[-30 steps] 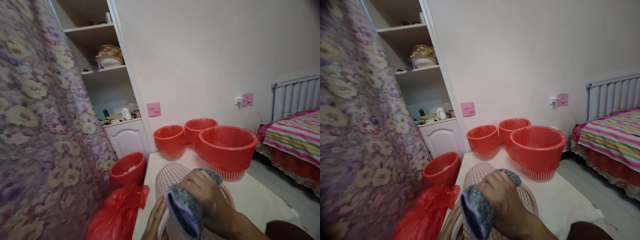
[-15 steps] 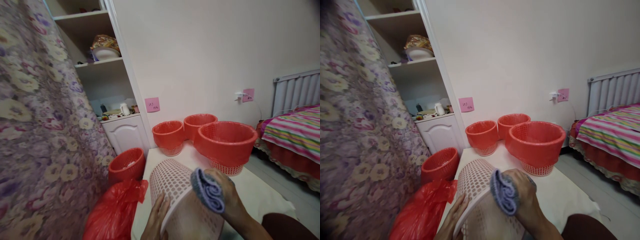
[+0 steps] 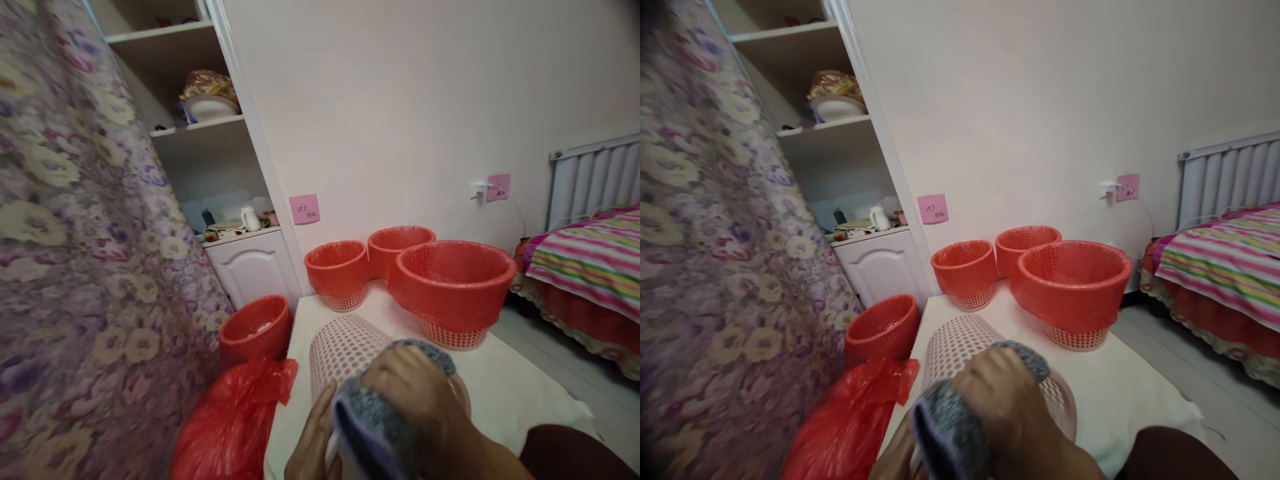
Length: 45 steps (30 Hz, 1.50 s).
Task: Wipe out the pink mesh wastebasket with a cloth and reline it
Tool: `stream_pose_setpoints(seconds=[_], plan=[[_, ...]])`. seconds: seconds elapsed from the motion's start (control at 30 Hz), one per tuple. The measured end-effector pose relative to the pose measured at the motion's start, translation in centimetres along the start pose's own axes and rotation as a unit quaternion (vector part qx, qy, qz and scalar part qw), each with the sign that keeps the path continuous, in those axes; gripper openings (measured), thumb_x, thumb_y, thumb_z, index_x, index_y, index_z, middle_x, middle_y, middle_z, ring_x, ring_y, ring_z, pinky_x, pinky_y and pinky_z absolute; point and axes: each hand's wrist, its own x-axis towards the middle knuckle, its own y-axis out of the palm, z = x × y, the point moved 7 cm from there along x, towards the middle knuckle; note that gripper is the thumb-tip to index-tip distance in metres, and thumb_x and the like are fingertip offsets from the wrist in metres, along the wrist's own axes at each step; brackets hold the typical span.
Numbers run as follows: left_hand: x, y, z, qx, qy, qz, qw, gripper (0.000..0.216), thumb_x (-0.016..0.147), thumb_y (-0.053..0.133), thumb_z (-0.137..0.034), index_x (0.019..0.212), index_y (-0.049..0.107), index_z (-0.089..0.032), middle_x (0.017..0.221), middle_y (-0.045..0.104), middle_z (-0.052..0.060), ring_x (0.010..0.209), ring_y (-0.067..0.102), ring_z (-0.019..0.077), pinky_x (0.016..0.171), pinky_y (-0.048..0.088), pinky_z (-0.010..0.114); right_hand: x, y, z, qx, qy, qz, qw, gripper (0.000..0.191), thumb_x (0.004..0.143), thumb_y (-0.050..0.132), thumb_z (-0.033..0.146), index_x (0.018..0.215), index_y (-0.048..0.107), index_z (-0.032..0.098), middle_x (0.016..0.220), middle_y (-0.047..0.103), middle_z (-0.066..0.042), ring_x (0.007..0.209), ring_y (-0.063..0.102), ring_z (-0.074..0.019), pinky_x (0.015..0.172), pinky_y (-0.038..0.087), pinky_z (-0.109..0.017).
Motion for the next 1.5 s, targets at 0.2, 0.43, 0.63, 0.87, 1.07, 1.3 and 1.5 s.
stream_pose_setpoints(seconds=[0.2, 0.43, 0.63, 0.87, 1.07, 1.3, 1.5], plan=[[1.0, 1.2, 0.5, 0.004, -0.014, 0.024, 1.000, 0.037, 0.092, 0.056, -0.030, 0.128, 0.058, -0.023, 0.119, 0.070, 0.009, 0.099, 0.070, 0.0208, 0.085, 0.060, 0.041, 0.3, 2.5, 1.6, 0.024, -0.017, 0.046, 0.999, 0.013, 0.088, 0.051, 0.024, 0.095, 0.061, 0.021, 0.082, 0.065, -0.002, 0.075, 0.055, -0.0197, 0.071, 0.040, -0.037], [0.1, 0.0, -1.3, 0.041, 0.084, 0.078, 0.993, 0.065, 0.082, 0.047, -0.004, 0.141, 0.046, -0.032, 0.143, 0.055, 0.004, 0.127, 0.054, 0.0218, 0.098, 0.053, 0.031, -7.9, -1.5, -8.4, 0.098, 0.213, -0.093, 0.968, 0.019, 0.086, 0.056, 0.027, 0.104, 0.062, 0.022, 0.091, 0.070, -0.006, 0.082, 0.065, -0.0229, 0.073, 0.053, -0.035], [0.0, -0.1, -1.6, 0.113, 0.123, 0.082, 0.983, 0.077, 0.078, 0.043, 0.004, 0.148, 0.034, -0.028, 0.146, 0.050, 0.009, 0.133, 0.048, 0.0202, 0.102, 0.047, 0.033, -14.1, -1.0, -12.8, 0.197, 0.392, -0.144, 0.887, 0.040, 0.078, 0.069, 0.036, 0.113, 0.060, 0.020, 0.088, 0.072, -0.006, 0.075, 0.068, -0.0243, 0.059, 0.056, -0.030], [0.6, -0.4, -2.7, 0.135, 0.123, 0.077, 0.980, 0.068, 0.081, 0.047, -0.001, 0.143, 0.039, -0.025, 0.142, 0.056, 0.010, 0.132, 0.048, 0.0191, 0.104, 0.045, 0.033, -4.0, -1.9, -3.7, 0.054, 0.093, -0.079, 0.991, 0.012, 0.088, 0.051, 0.020, 0.096, 0.060, 0.021, 0.087, 0.065, -0.006, 0.080, 0.059, -0.0217, 0.073, 0.044, -0.038], [1.3, -0.4, -3.0, 0.078, 0.058, 0.109, 0.989, 0.057, 0.085, 0.054, -0.012, 0.140, 0.047, -0.025, 0.143, 0.054, 0.010, 0.129, 0.052, 0.0247, 0.102, 0.049, 0.035, -0.3, -0.2, -0.1, 0.056, 0.034, 0.019, 0.998, 0.018, 0.088, 0.045, 0.022, 0.094, 0.062, 0.019, 0.082, 0.065, -0.005, 0.075, 0.057, -0.0214, 0.069, 0.042, -0.038], [0.6, -1.1, -2.4, 0.125, 0.122, 0.080, 0.981, 0.064, 0.082, 0.042, 0.000, 0.141, 0.045, -0.025, 0.141, 0.056, 0.009, 0.129, 0.051, 0.0171, 0.102, 0.044, 0.028, -10.1, -0.4, -10.0, 0.199, 0.323, -0.058, 0.923, 0.028, 0.085, 0.060, 0.031, 0.111, 0.058, 0.022, 0.102, 0.068, -0.007, 0.086, 0.065, -0.0218, 0.073, 0.053, -0.034], [0.5, -1.3, -1.7, 0.127, 0.085, 0.108, 0.982, 0.073, 0.081, 0.041, 0.004, 0.145, 0.037, -0.030, 0.145, 0.052, 0.006, 0.134, 0.046, 0.0164, 0.106, 0.043, 0.031, -16.4, -0.5, -12.6, 0.184, 0.486, -0.210, 0.828, 0.040, 0.070, 0.072, 0.046, 0.097, 0.067, 0.018, 0.093, 0.074, -0.009, 0.087, 0.069, -0.0304, 0.077, 0.056, -0.040]])
